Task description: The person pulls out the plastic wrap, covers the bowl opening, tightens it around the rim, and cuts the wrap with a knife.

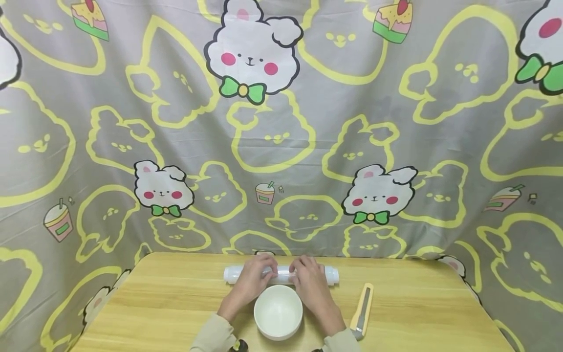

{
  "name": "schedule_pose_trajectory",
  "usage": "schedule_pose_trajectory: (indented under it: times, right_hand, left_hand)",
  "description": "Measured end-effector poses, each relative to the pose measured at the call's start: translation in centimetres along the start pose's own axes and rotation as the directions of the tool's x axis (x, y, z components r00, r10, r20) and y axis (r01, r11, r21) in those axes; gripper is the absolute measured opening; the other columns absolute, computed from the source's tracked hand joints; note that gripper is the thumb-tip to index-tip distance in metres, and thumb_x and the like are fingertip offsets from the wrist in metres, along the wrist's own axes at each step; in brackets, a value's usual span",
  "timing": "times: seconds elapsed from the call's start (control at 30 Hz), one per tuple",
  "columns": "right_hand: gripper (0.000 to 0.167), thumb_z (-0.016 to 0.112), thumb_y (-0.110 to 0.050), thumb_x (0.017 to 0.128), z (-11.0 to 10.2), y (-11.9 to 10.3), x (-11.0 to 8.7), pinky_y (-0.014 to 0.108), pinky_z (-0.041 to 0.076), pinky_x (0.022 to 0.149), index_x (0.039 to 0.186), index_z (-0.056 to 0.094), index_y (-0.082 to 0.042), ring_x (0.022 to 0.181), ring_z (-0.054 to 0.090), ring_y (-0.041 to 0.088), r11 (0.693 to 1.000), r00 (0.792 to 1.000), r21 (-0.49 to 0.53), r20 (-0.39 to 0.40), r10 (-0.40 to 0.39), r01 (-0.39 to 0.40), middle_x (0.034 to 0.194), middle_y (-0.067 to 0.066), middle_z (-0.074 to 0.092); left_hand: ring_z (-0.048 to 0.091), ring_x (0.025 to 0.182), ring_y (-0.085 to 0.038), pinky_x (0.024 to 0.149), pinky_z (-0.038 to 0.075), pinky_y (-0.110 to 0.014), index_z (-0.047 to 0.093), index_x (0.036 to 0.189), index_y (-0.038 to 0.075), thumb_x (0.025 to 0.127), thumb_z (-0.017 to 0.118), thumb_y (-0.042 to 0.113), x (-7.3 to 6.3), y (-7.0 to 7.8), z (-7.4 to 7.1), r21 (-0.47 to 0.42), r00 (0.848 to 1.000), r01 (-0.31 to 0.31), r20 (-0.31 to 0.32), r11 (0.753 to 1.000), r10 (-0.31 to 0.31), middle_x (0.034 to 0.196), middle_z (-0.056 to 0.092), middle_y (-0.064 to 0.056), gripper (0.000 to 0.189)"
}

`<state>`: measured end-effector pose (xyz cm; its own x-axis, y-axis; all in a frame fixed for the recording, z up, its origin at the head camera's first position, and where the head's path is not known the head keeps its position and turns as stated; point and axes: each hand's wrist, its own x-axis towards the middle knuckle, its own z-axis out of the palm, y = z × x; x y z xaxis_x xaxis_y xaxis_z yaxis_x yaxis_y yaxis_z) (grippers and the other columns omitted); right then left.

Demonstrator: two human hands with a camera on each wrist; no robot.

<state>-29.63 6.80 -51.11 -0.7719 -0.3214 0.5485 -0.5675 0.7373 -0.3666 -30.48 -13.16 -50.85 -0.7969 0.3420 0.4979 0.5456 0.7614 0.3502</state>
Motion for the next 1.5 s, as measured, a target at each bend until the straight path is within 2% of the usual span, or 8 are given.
schedule_pose_trajectory:
  times: [0.27,0.4,0.5,0.73,0.93,1.2,1.37,1.5]
  right_hand:
    - [0.023,0.082,0.000,0.082,0.10,0.28,-0.03,0.045,0.046,0.074,0.083,0.066,-0.015,0.091,0.058,0.023,1.000,0.999,0.000,-0.025,-0.028,0.028,0.095,0.000,0.063]
    - [0.021,0.079,0.002,0.083,0.16,0.31,-0.02,0.046,0.046,0.075,0.084,0.064,-0.012,0.089,0.056,0.024,0.999,0.999,-0.006,-0.030,-0.039,0.039,0.092,0.001,0.061]
    - [0.021,0.078,0.004,0.084,0.13,0.23,-0.01,0.046,0.046,0.076,0.084,0.063,-0.012,0.089,0.055,0.024,0.999,0.998,-0.002,-0.038,-0.041,0.041,0.091,0.001,0.060]
    - [0.023,0.084,0.000,0.080,0.04,0.26,0.02,0.047,0.046,0.077,0.087,0.065,-0.012,0.090,0.055,0.024,0.999,0.999,0.013,-0.019,-0.039,0.040,0.092,0.001,0.061]
    - [0.014,0.077,-0.004,0.088,-0.01,0.44,-0.02,0.046,0.046,0.077,0.086,0.065,-0.011,0.091,0.056,0.023,0.999,0.999,-0.007,0.011,-0.043,0.043,0.094,0.001,0.061]
    - [0.020,0.076,0.001,0.086,-0.06,0.33,0.12,0.043,0.044,0.076,0.086,0.061,-0.012,0.089,0.053,0.022,1.000,1.000,0.010,0.009,-0.025,0.025,0.090,-0.001,0.058]
    - [0.020,0.073,0.001,0.087,-0.10,0.25,0.16,0.040,0.041,0.075,0.088,0.059,-0.013,0.090,0.052,0.020,1.000,1.000,0.018,0.027,-0.005,0.004,0.089,-0.002,0.055]
    - [0.016,0.071,-0.001,0.091,-0.07,0.22,0.16,0.039,0.041,0.076,0.090,0.060,-0.012,0.093,0.055,0.020,1.000,1.000,0.025,0.022,0.018,-0.019,0.090,-0.002,0.057]
  left_hand:
    - [0.061,0.102,-0.021,0.082,0.047,-0.045,0.066,0.086,0.016,0.088,0.079,0.006,-0.14,-0.14,0.10,-0.001,1.000,-0.007,0.005,1.000,0.008,0.096,0.063,0.005,0.017]
    - [0.062,0.104,-0.021,0.083,0.048,-0.045,0.066,0.091,0.017,0.083,0.084,0.010,-0.12,-0.27,0.07,-0.006,1.000,0.002,0.008,1.000,-0.002,0.099,0.065,0.004,0.021]
    - [0.061,0.106,-0.020,0.085,0.048,-0.044,0.066,0.088,0.019,0.081,0.086,0.012,-0.08,-0.33,0.05,-0.007,1.000,0.012,0.020,1.000,-0.012,0.102,0.065,0.005,0.022]
    - [0.059,0.108,-0.019,0.086,0.046,-0.043,0.064,0.080,0.021,0.086,0.082,0.009,-0.09,-0.07,-0.08,0.000,0.999,0.022,0.048,1.000,-0.022,0.104,0.064,0.006,0.022]
    - [0.061,0.097,-0.015,0.079,0.045,-0.040,0.063,0.086,0.017,0.086,0.079,0.003,-0.12,-0.18,-0.05,-0.009,1.000,-0.006,0.000,1.000,0.006,0.094,0.063,0.006,0.020]
    - [0.062,0.105,-0.018,0.084,0.047,-0.043,0.067,0.089,0.018,0.082,0.086,0.013,-0.03,-0.14,-0.08,-0.003,0.999,0.019,0.026,1.000,-0.019,0.101,0.066,0.005,0.021]
    - [0.061,0.106,-0.017,0.085,0.047,-0.044,0.066,0.081,0.019,0.085,0.083,0.010,0.02,0.10,-0.19,-0.006,0.999,0.024,0.040,1.000,-0.023,0.102,0.065,0.006,0.020]
    - [0.061,0.101,-0.016,0.084,0.047,-0.044,0.065,0.085,0.018,0.088,0.079,0.008,0.00,0.09,-0.22,-0.005,0.999,0.019,0.030,1.000,-0.018,0.097,0.064,0.006,0.017]
